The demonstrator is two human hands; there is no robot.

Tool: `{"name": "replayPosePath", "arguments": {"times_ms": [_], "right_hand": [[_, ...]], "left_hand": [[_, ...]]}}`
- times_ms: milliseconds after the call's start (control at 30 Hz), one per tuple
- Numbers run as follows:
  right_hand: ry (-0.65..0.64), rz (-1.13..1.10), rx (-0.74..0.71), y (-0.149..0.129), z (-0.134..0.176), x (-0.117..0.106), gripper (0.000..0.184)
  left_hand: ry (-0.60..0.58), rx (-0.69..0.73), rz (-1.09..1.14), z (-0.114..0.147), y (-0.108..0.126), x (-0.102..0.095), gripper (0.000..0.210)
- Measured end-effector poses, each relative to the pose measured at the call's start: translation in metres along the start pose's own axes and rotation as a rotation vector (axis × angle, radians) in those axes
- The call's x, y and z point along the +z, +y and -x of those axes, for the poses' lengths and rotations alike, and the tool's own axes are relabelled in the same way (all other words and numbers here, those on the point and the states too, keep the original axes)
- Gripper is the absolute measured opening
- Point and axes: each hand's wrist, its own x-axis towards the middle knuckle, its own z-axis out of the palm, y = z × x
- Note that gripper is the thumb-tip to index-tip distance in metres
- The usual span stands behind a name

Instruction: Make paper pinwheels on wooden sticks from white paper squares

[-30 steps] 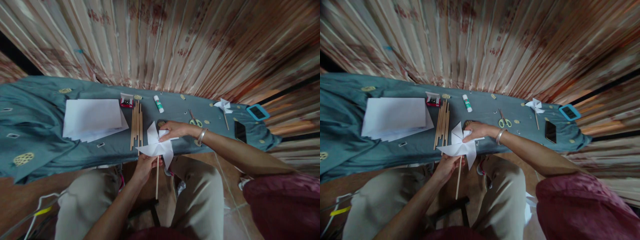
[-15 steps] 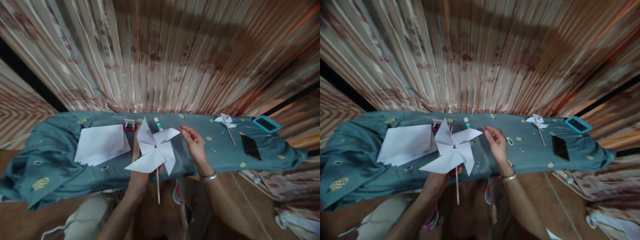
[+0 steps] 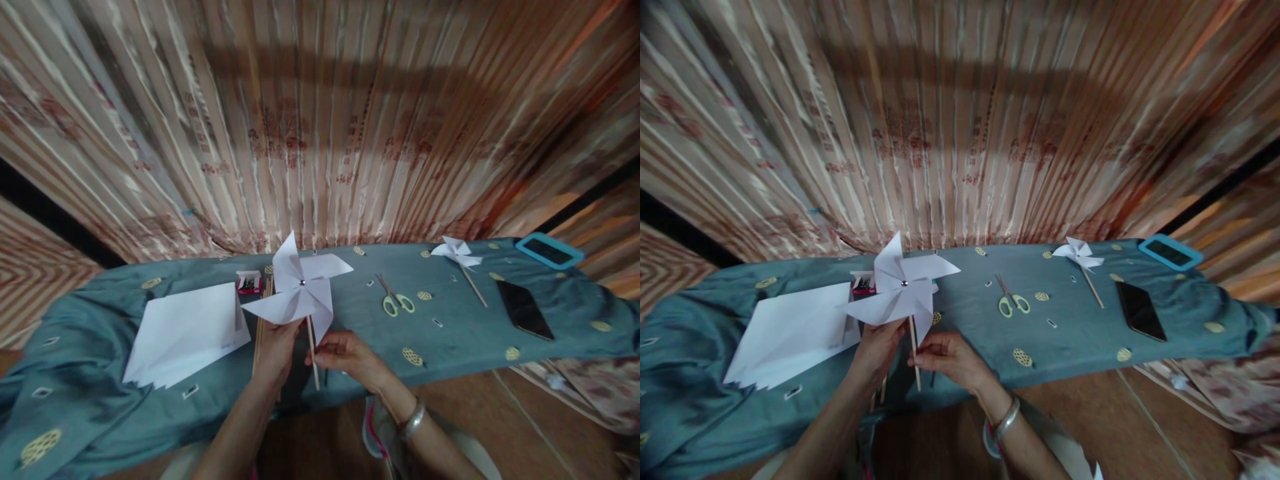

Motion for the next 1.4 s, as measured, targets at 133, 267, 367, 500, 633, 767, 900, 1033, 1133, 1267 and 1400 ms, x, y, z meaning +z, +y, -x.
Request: {"name": "replayPosePath", "arguments": {"times_ms": [133, 267, 367, 500, 633, 767, 900, 1033, 1133, 1267, 1400], "right_hand": [[0.046, -0.001, -0.024, 0.008, -0.009, 0.001, 0.032], [0.111, 0.004, -0.118, 0.006, -0.019, 0.000, 0.029], [0.137, -0.009, -0.161, 0.003, -0.025, 0.001, 0.027], [0.125, 0.013, -0.187, 0.001, -0.026, -0.001, 0.025], [0.175, 0.075, -0.234, -0.009, -0.019, -0.010, 0.027], [0.304, -0.014, -0.333, -0.024, -0.014, -0.017, 0.035], [0.373, -0.094, -0.331, -0.031, -0.017, -0.015, 0.039], [0.407, -0.114, -0.316, -0.033, -0.019, -0.013, 0.037], [0.396, -0.155, -0.315, -0.033, -0.020, -0.011, 0.037], [0.363, -0.195, -0.308, -0.032, -0.020, -0.006, 0.034], [0.375, -0.206, -0.314, -0.033, -0.019, -0.005, 0.033]], "left_hand": [[-0.032, 0.011, 0.026, -0.003, -0.004, -0.005, 0.039], [-0.094, -0.054, -0.062, -0.004, -0.008, -0.014, 0.035], [-0.094, -0.089, -0.157, -0.001, -0.011, -0.019, 0.035], [-0.058, -0.106, -0.147, -0.001, -0.012, -0.019, 0.035], [-0.033, -0.102, -0.134, -0.002, -0.011, -0.017, 0.035], [-0.053, -0.096, -0.159, -0.001, -0.010, -0.015, 0.032], [-0.063, -0.110, -0.163, 0.001, -0.011, -0.012, 0.033], [-0.062, -0.113, -0.189, 0.000, -0.013, -0.009, 0.035], [-0.063, -0.108, -0.173, 0.000, -0.012, -0.007, 0.037], [-0.084, -0.085, -0.163, 0.000, -0.013, -0.006, 0.036], [-0.056, -0.070, -0.169, -0.002, -0.015, -0.006, 0.037]]}}
